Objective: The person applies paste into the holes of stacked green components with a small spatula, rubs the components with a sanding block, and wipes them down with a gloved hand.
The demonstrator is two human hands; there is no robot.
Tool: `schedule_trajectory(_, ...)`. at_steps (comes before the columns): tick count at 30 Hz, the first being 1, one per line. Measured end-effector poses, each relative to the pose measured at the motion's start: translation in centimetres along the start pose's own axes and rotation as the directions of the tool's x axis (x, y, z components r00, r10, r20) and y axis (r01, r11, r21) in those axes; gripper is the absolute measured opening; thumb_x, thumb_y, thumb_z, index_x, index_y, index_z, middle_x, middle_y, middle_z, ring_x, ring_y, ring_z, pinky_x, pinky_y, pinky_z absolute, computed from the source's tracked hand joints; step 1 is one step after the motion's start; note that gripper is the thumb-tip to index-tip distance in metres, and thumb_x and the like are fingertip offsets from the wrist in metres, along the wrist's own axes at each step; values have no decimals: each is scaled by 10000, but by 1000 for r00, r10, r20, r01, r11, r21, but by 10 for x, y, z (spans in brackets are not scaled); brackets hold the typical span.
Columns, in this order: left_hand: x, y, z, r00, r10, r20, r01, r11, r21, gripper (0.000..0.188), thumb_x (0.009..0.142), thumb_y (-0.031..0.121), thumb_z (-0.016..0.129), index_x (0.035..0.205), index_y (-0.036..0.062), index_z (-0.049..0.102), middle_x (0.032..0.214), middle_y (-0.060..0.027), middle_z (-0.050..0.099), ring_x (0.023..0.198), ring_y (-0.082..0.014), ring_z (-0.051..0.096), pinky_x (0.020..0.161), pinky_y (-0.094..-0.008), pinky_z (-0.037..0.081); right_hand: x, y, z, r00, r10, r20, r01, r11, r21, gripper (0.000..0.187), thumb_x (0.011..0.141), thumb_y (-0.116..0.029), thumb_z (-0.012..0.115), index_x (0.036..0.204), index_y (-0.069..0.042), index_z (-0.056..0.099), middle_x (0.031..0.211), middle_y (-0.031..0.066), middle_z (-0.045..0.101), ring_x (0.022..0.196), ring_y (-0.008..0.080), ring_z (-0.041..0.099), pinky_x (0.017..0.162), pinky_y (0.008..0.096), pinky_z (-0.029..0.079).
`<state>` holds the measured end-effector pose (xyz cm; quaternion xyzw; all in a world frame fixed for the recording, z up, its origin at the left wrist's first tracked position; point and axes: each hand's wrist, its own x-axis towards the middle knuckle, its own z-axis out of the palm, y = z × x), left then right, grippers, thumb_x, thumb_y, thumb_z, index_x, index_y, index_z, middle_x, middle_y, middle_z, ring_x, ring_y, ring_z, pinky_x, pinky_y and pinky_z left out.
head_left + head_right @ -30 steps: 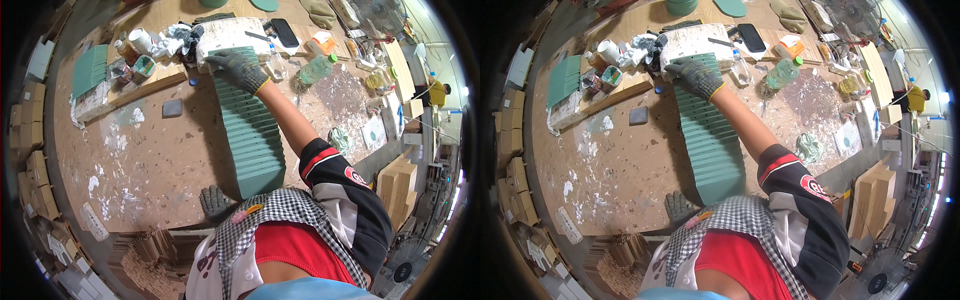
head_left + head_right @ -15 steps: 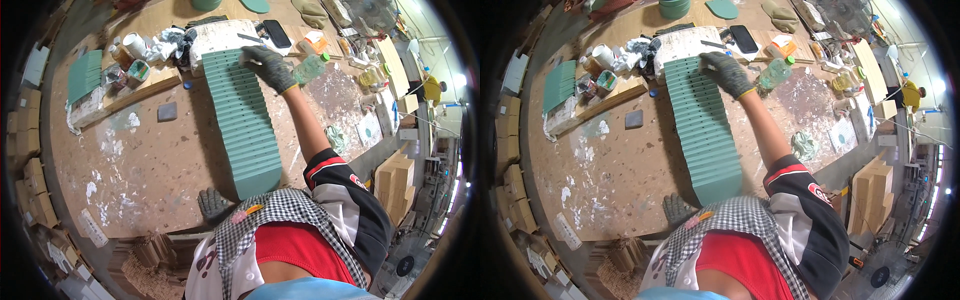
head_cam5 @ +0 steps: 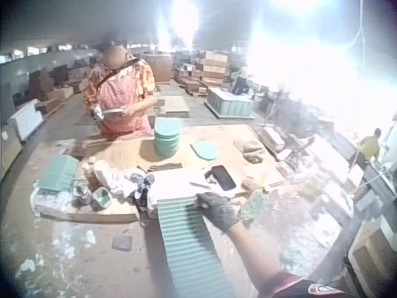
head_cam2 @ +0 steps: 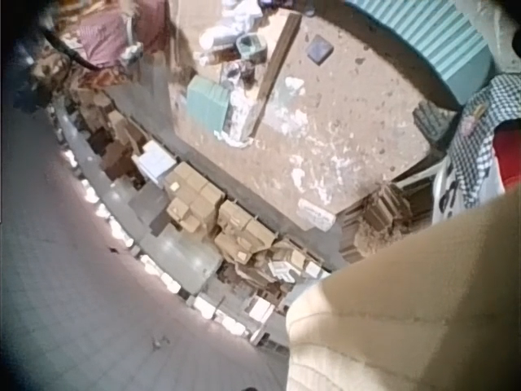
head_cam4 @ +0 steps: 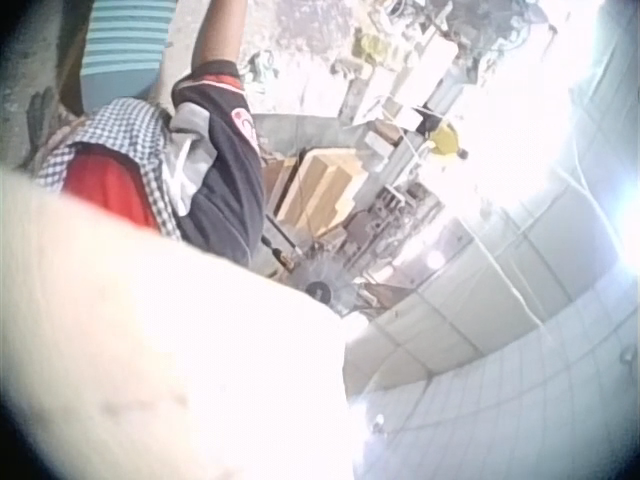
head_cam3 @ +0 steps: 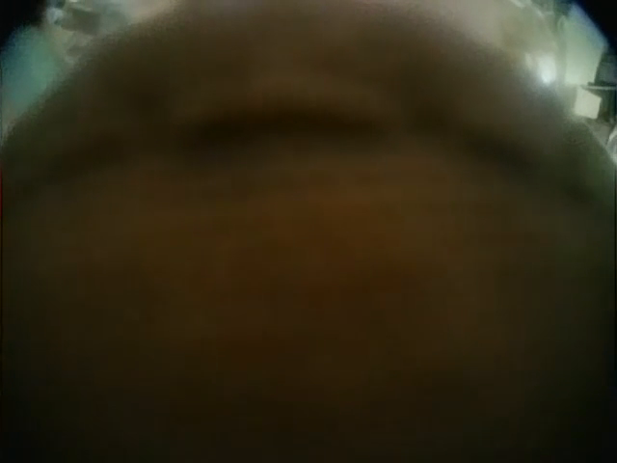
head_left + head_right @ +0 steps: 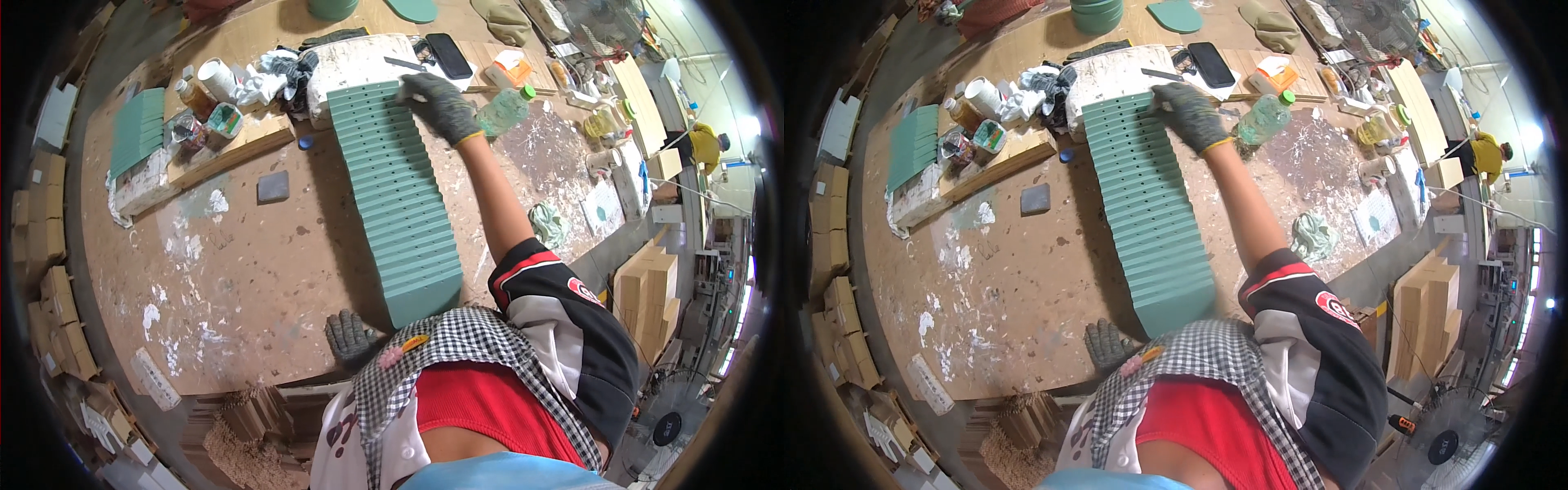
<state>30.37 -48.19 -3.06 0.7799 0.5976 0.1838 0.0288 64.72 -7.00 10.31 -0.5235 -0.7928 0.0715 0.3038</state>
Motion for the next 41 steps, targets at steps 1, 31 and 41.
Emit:
schedule_trajectory(1, 1, 0, 1, 1000, 7, -3, -7, 1000, -5, 456, 993, 390, 484, 1174, 0, 636, 1323, -192, 610, 1303, -447, 512, 1102, -619, 389, -11, 22, -8, 994, 70, -89, -78, 992, -96, 214, 820, -96, 685, 1032, -80, 668, 932, 108, 698, 894, 314, 664, 812, 415, 528)
schedule_trajectory(31, 0, 4, -3, 999, -44, 6, 44, 999, -18, 496, 997, 434, 482, 1189, 0, 630, 1346, -191, 597, 1317, -444, 500, 1110, -626, 374, 22, -7, -6, 984, 170, 59, -178, 971, 160, 325, 814, -60, 702, 1133, -41, 648, 921, 140, 693, 901, 324, 668, 815, 420, 533)
schedule_trajectory(41, -38, -11, -18, 999, -50, 20, 51, 998, -33, 509, 999, 447, 482, 1194, 0, 628, 1353, -191, 593, 1321, -443, 496, 1113, -628, 370, 64, -44, 84, 987, -146, 69, 147, 989, -6, 353, 830, -69, 682, 1176, -35, 623, 973, 127, 687, 939, 331, 656, 866, 432, 527)
